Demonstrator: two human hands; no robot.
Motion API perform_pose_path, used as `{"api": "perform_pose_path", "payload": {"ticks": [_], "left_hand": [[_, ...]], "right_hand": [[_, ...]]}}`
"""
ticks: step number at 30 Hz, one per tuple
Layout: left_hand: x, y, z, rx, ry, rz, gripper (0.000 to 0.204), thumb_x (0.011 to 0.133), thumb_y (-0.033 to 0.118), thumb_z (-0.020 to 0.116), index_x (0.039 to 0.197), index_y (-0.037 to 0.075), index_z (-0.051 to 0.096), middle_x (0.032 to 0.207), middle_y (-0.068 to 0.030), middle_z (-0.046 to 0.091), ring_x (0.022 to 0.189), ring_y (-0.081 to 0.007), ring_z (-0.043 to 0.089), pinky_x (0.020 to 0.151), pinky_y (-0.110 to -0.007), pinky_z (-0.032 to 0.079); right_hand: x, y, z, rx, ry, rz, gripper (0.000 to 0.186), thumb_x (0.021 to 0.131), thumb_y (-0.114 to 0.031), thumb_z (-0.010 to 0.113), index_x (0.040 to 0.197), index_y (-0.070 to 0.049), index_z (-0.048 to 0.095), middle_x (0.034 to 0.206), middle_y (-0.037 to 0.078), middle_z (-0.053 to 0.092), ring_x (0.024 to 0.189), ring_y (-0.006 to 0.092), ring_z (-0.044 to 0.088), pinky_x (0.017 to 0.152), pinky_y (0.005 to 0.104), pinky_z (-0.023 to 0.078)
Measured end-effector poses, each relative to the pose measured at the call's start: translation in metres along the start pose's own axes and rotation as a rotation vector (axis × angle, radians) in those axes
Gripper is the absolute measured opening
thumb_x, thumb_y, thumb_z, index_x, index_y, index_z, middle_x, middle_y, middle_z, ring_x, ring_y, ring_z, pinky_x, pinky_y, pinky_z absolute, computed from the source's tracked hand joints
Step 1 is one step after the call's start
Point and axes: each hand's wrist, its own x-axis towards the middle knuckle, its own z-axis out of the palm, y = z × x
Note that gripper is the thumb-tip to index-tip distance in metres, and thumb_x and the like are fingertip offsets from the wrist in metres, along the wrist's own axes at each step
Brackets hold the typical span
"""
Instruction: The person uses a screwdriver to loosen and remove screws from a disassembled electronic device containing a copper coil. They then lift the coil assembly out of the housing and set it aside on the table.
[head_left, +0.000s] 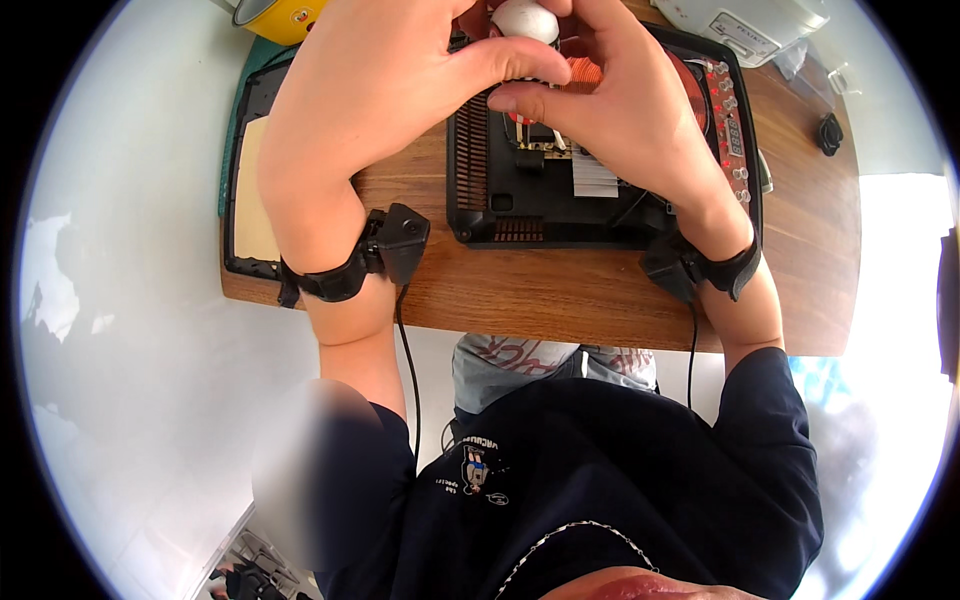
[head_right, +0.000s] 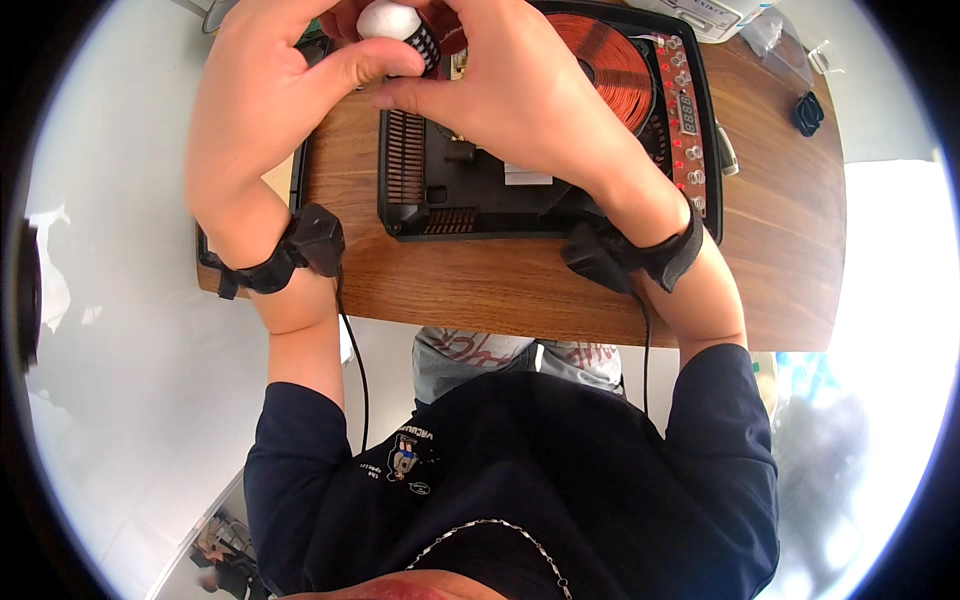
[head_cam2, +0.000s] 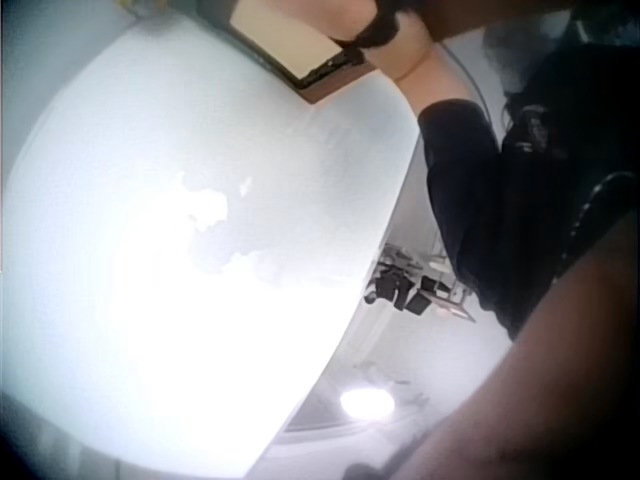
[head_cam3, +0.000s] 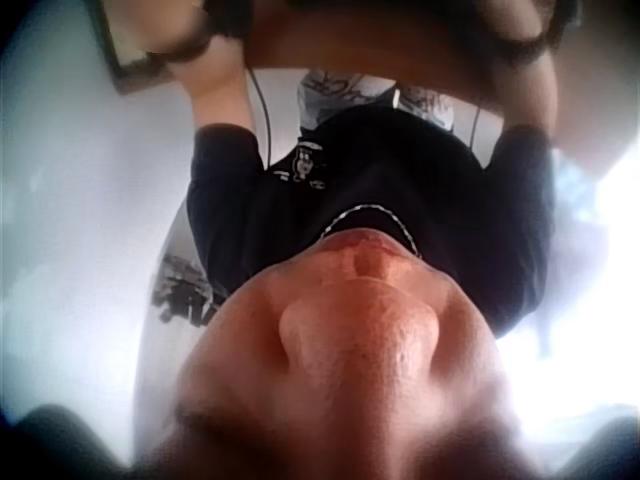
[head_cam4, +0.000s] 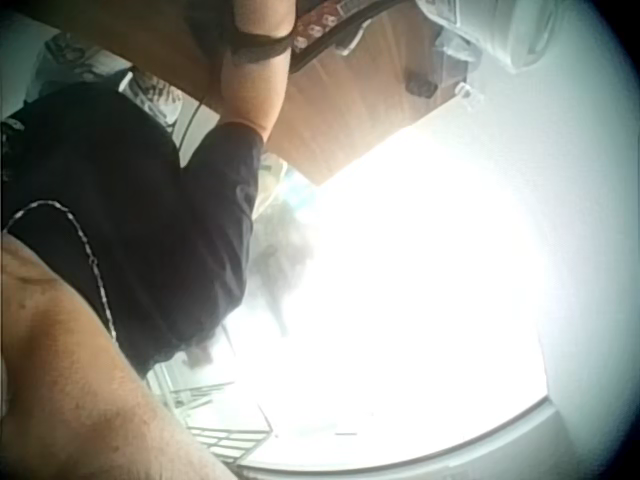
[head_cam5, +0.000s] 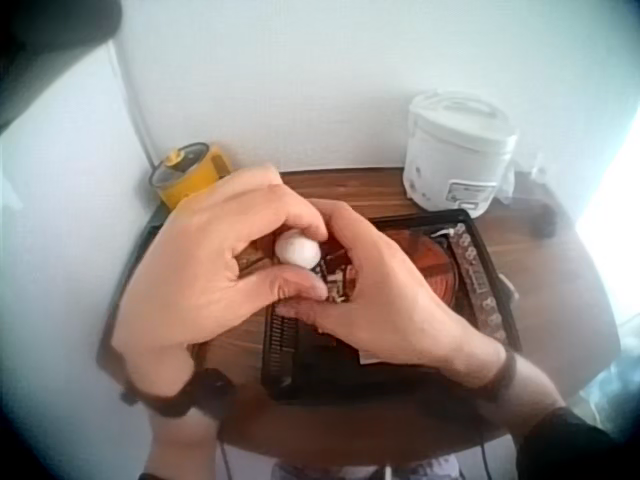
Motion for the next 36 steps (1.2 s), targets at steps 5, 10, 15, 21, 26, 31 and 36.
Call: {"api": "perform_pose_path", "payload": {"ticks": [5, 10, 15, 21, 26, 31, 36], "left_hand": [[0.001, -0.007, 0.004, 0.000, 0.080, 0.274, 0.025, 0.081, -0.001, 0.077, 0.104, 0.001, 0.068, 0.103, -0.0115, 0.060, 0.086, -0.0231, 0.061, 0.074, -0.030, 0.050], [-0.002, 0.000, -0.003, -0.122, -0.006, 0.073, 0.024, 0.083, 0.002, 0.078, 0.105, 0.001, 0.069, 0.102, -0.0104, 0.060, 0.087, -0.0219, 0.061, 0.075, -0.030, 0.051], [-0.003, 0.018, -0.005, 0.029, 0.003, -0.194, 0.026, 0.082, -0.004, 0.075, 0.107, 0.000, 0.069, 0.099, -0.0094, 0.061, 0.087, -0.0218, 0.062, 0.077, -0.031, 0.052], [0.003, 0.032, 0.002, 0.093, 0.039, -0.022, 0.034, 0.079, 0.009, 0.085, 0.108, 0.000, 0.069, 0.099, -0.0094, 0.062, 0.088, -0.0206, 0.063, 0.078, -0.030, 0.052], [-0.001, 0.021, -0.005, -0.047, -0.048, -0.222, 0.031, 0.079, -0.003, 0.078, 0.109, 0.000, 0.069, 0.102, -0.0100, 0.062, 0.094, -0.0224, 0.063, 0.082, -0.032, 0.052], [0.004, 0.035, 0.012, 0.105, 0.088, -0.017, 0.035, 0.078, 0.006, 0.086, 0.108, 0.000, 0.068, 0.100, -0.0086, 0.062, 0.092, -0.0200, 0.063, 0.081, -0.031, 0.052], [0.002, 0.011, -0.018, -0.187, -0.107, -0.175, 0.034, 0.078, 0.001, 0.083, 0.108, 0.000, 0.068, 0.104, -0.0093, 0.062, 0.094, -0.0203, 0.063, 0.083, -0.030, 0.052]], "right_hand": [[-0.005, -0.026, 0.000, 0.303, 0.051, 0.131, 0.077, 0.089, -0.006, 0.078, 0.153, -0.001, 0.035, 0.130, 0.014, 0.058, 0.123, 0.0204, 0.058, 0.097, 0.0323, 0.052], [0.000, 0.003, 0.005, 0.051, 0.031, -0.105, 0.077, 0.090, -0.002, 0.073, 0.154, 0.000, 0.032, 0.132, 0.017, 0.057, 0.124, 0.0219, 0.058, 0.095, 0.0318, 0.052], [-0.003, -0.016, -0.004, 0.051, -0.049, 0.108, 0.080, 0.090, -0.001, 0.071, 0.156, 0.002, 0.026, 0.135, 0.019, 0.056, 0.123, 0.0222, 0.059, 0.095, 0.0328, 0.053], [-0.006, 0.004, 0.009, 0.173, 0.111, 0.025, 0.082, 0.088, -0.006, 0.078, 0.154, 0.001, 0.029, 0.133, 0.017, 0.058, 0.118, 0.0217, 0.062, 0.095, 0.0350, 0.054], [-0.005, -0.011, 0.010, -0.057, 0.064, 0.012, 0.084, 0.088, -0.006, 0.077, 0.156, 0.000, 0.027, 0.136, 0.018, 0.054, 0.123, 0.0231, 0.059, 0.095, 0.0348, 0.055], [-0.004, 0.009, 0.010, 0.246, 0.144, 0.000, 0.086, 0.087, -0.009, 0.080, 0.155, -0.002, 0.030, 0.136, 0.018, 0.055, 0.123, 0.0228, 0.059, 0.096, 0.0351, 0.055], [-0.008, 0.002, 0.008, -0.144, 0.056, -0.083, 0.085, 0.088, -0.004, 0.076, 0.157, -0.002, 0.026, 0.137, 0.017, 0.055, 0.124, 0.0227, 0.059, 0.093, 0.0333, 0.055]]}}
